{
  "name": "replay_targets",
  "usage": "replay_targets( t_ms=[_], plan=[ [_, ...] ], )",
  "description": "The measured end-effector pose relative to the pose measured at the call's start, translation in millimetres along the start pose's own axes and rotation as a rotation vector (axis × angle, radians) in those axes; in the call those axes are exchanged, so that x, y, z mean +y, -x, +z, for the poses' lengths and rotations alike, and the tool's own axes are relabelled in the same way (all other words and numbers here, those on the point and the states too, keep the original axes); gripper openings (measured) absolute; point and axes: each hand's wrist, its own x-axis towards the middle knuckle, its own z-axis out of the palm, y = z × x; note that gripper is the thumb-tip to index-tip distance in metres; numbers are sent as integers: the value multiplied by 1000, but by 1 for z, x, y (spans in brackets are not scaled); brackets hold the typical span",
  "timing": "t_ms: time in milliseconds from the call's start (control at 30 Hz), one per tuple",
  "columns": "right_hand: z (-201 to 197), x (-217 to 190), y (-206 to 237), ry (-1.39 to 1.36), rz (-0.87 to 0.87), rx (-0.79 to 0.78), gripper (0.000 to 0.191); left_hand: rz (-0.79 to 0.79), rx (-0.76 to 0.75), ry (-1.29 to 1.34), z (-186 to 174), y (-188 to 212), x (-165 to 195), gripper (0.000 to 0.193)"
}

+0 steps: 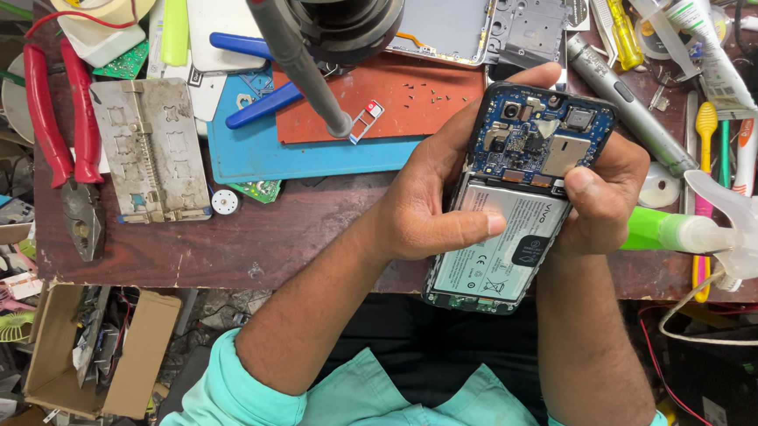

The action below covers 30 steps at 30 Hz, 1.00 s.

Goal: The person disassembles a smartphone, removes the motherboard, and uses a multimeter to test electrical continuity on the circuit board. They then inspect the board under a microscope and continue probing with a fine tool.

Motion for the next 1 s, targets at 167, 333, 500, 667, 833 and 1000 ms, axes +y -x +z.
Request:
replay_targets(
  t_ms=[167,333,500,667,833,1000],
  plan=[
    [0,0,0,-16,19,20,48,30,-10,-16,-2,-2,-4,83],
    [3,-1,-2,4,-3,4,49,41,-22,-19,-3,-2,-5,79],
    [5,-4,-4,1,9,4,49,15,-6,-43,-3,-1,-4,83],
    [4,-2,-4,6,-16,-7,47,29,-23,-19,-3,-1,-3,80],
    [0,-2,0,8,-39,-22,43,4,-36,12,-3,0,-3,81],
    [1,-3,0,-8,-27,-9,46,-4,-34,2,-3,-1,-3,83]
  ],
)
